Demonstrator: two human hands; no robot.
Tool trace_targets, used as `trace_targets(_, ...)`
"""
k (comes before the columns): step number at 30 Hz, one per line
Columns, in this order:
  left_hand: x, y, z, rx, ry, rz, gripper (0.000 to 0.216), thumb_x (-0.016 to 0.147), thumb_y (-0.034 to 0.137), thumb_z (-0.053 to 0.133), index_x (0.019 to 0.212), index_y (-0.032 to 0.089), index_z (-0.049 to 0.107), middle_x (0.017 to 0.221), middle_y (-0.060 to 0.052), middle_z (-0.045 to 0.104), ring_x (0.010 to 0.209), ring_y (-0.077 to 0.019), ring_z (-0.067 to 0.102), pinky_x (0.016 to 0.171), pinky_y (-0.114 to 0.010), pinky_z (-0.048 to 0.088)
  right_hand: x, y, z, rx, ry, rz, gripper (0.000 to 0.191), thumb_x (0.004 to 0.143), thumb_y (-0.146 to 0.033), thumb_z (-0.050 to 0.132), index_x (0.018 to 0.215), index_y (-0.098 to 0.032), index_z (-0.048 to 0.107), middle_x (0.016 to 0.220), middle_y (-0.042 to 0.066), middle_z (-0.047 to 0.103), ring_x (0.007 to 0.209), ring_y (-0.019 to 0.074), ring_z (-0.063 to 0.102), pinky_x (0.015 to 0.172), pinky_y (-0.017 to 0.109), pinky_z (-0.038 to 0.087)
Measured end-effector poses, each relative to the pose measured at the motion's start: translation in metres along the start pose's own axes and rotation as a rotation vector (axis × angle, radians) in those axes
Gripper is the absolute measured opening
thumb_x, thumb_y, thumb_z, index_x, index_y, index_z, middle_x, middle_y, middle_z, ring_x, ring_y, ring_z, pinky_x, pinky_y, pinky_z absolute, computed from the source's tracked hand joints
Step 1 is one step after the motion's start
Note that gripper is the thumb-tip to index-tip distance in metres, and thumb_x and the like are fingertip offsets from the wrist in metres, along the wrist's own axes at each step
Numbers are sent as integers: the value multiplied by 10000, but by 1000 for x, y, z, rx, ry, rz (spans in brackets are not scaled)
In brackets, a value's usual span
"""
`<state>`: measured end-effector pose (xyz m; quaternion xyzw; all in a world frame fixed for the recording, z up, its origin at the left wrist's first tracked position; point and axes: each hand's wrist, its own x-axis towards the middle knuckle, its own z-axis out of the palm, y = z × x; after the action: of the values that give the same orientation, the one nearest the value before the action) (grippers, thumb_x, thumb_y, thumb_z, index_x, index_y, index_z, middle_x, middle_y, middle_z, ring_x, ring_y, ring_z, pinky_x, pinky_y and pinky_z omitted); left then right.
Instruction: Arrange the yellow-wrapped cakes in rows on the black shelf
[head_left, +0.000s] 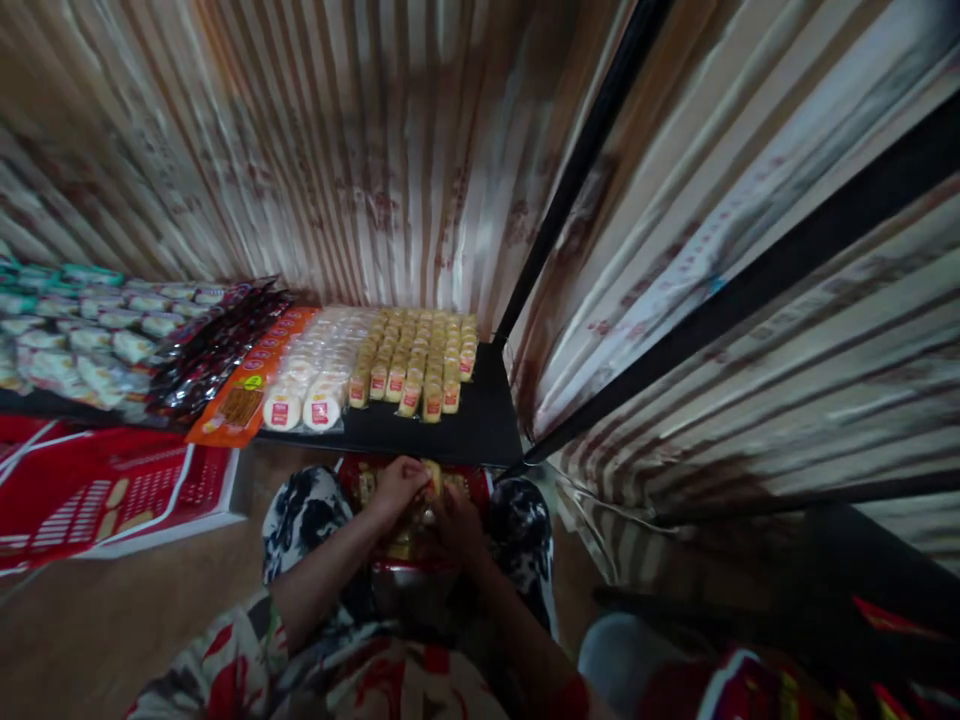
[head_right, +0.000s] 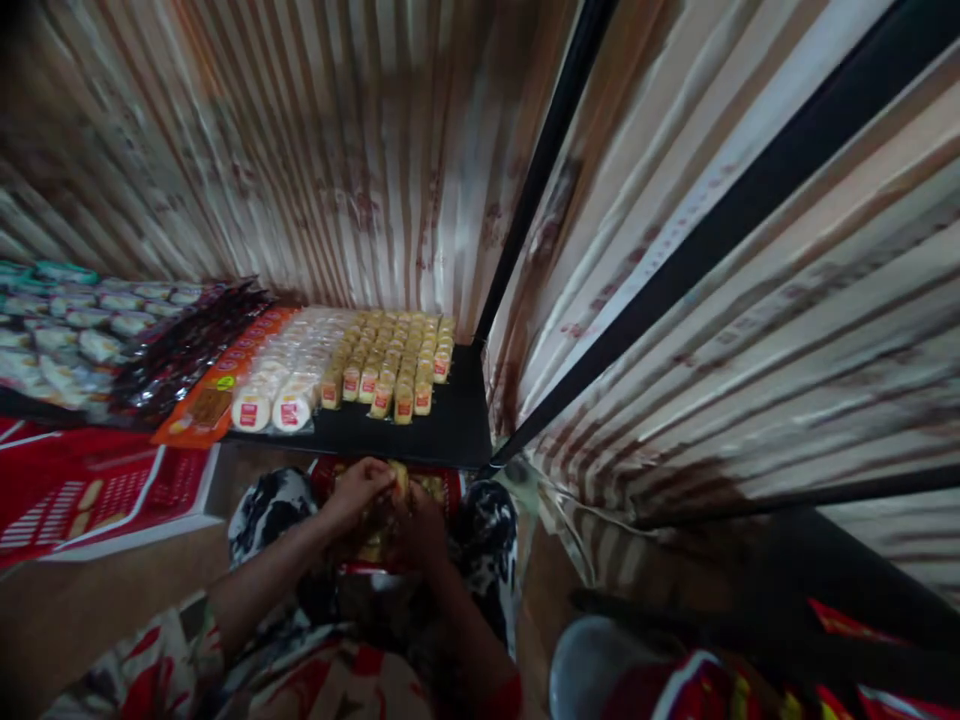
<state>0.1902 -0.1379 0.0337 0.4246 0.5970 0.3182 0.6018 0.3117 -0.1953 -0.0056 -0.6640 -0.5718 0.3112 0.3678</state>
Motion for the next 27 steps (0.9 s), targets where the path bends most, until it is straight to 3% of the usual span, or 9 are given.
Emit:
trace_targets(4, 6, 3, -6, 143, 51, 172, 155, 709, 274, 604, 807, 154, 595, 691, 1, 628, 629, -107, 584, 577, -199, 449, 2, -5, -10, 223, -5, 6, 300, 824, -360, 445, 1018, -210, 617, 860, 32, 694, 769, 181, 643, 700, 278, 508)
trace_targets(9, 11, -2, -1, 237, 25, 179, 266, 719, 273, 600, 946, 135, 606, 794, -28, 655, 710, -125, 603, 650, -219, 464, 7, -11, -16, 347, 34, 18, 364, 835, -415, 422, 1036, -190, 625, 837, 35, 692, 773, 187, 641, 661, 273, 521)
trace_targets(14, 10, 2, 3, 255, 11, 288, 474, 721, 287, 587, 1165, 130, 536, 961, -63, 644, 729, -117, 584, 697, -237, 474, 13, -17, -27, 398, -49, 31, 405, 841, -404, 409, 1131, -190, 594, 998, 56, 685, 883, 199, 642, 766, 306, 523)
trace_targets(17, 9, 14, 0, 284, -48, 365, 561, 708, 275, 592, 1250, 176, 487, 1061, -57, 621, 720, -103, 567, 715, -240, 471, 18, -19, -40, 237, -83, -8, 370, 804, -361, 476, 1101, -202, 632, 1055, 61, 680, 975, 220, 622, 876, 354, 484)
trace_targets(20, 7, 26, -3, 244, -177, 350, 467, 681, 217, 592, 1145, 169, 568, 1034, -51, 639, 794, -121, 581, 754, -236, 466, 24, -22, -53, 112, -66, -54, 358, 760, -309, 535, 1088, -219, 646, 1064, 48, 681, 979, 215, 620, 896, 359, 472)
trace_targets(23, 5, 30, -2, 130, -205, 245, 348, 661, 245, 605, 997, 156, 602, 907, -38, 658, 792, -138, 597, 734, -241, 473, 31, -27, -60, 108, -5, -10, 419, 735, -312, 574, 1144, -228, 607, 885, 15, 707, 768, 174, 651, 733, 304, 525)
trace_targets(25, 5, 27, 1, 22, -187, 135, 372, 656, 330, 617, 984, 160, 572, 836, -25, 648, 708, -136, 598, 636, -242, 479, 35, -29, -59, 201, 40, 58, 467, 735, -346, 579, 1184, -216, 566, 752, -5, 689, 661, 163, 641, 632, 284, 530)
trace_targets(27, 4, 23, 5, -91, -153, 72, 417, 632, 405, 635, 963, 166, 547, 826, -22, 638, 680, -136, 598, 576, -233, 472, 38, -30, -54, 370, 61, 96, 501, 742, -371, 568, 1215, -215, 515, 752, -5, 682, 668, 168, 649, 616, 290, 536)
